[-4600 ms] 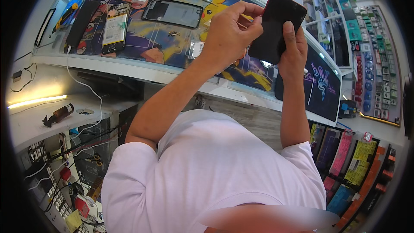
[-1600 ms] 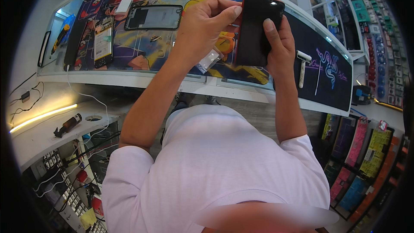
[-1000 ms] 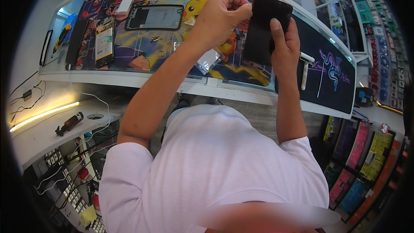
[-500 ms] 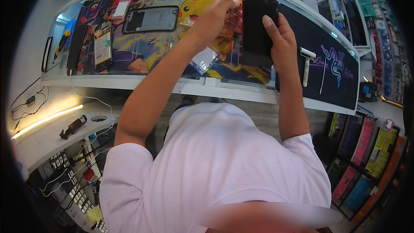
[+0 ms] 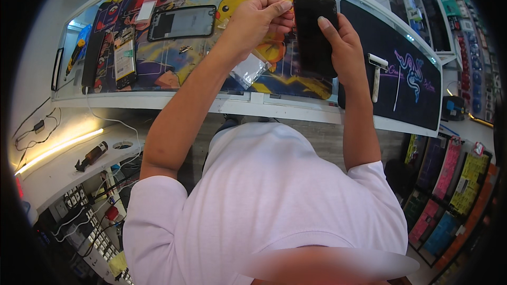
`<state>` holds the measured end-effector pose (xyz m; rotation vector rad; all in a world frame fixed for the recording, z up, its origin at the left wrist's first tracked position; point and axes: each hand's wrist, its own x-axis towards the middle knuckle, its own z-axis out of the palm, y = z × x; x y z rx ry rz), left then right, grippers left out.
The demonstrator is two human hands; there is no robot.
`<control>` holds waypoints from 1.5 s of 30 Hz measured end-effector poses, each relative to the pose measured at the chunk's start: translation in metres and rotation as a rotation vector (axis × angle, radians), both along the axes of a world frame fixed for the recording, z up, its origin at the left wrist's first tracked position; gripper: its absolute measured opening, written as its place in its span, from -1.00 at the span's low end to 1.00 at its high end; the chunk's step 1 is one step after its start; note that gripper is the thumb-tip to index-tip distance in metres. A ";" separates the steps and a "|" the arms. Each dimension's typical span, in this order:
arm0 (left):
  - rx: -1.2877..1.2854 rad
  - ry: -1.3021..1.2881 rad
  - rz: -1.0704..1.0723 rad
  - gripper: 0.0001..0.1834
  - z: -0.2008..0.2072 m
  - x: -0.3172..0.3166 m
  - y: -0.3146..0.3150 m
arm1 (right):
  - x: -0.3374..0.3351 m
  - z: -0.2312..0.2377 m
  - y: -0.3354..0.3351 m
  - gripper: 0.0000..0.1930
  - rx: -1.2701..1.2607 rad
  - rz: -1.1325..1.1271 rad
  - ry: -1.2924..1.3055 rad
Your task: The person removes a red phone case from a smartphone, then uses a small metal tool to pry open the phone's back cover. The person continues to separate the back cover from the phone body and sets the cover aside.
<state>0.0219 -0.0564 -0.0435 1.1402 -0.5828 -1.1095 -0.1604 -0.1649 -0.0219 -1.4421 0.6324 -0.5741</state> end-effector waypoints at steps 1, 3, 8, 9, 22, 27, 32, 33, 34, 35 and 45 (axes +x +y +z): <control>0.006 -0.012 -0.008 -0.73 0.000 0.000 0.000 | -0.001 0.000 0.000 -0.61 -0.015 -0.013 0.019; 0.031 -0.023 -0.002 -0.71 0.001 -0.001 0.000 | -0.006 -0.001 -0.001 -0.62 -0.050 -0.026 0.051; 0.215 -0.478 -0.046 -0.71 0.000 -0.004 0.003 | -0.029 0.004 -0.010 -0.60 0.057 -0.105 0.049; 0.209 -0.655 -0.048 -0.71 0.000 -0.007 0.002 | -0.034 0.004 -0.011 -0.59 0.094 -0.134 0.067; -0.107 -0.365 -0.119 -0.61 0.008 -0.048 -0.001 | -0.038 0.004 -0.002 -0.61 0.053 -0.123 -0.166; -0.181 -0.286 -0.068 -0.62 0.005 -0.052 0.000 | -0.035 0.012 0.002 -0.62 -0.002 -0.132 -0.179; -0.221 -0.270 -0.060 -0.62 0.007 -0.051 0.003 | -0.031 0.020 0.006 -0.64 -0.016 -0.138 -0.192; -0.235 -0.262 -0.055 -0.62 0.007 -0.051 0.004 | -0.031 0.021 0.007 -0.64 -0.015 -0.138 -0.188; -0.237 -0.243 -0.053 -0.62 0.006 -0.051 0.004 | -0.030 0.022 0.008 -0.64 -0.013 -0.138 -0.183; -0.240 -0.230 -0.056 -0.62 0.006 -0.050 0.004 | -0.030 0.023 0.008 -0.64 -0.020 -0.135 -0.180; -0.298 -0.176 -0.036 -0.63 0.006 -0.049 0.007 | -0.027 0.027 0.009 -0.65 -0.044 -0.107 -0.195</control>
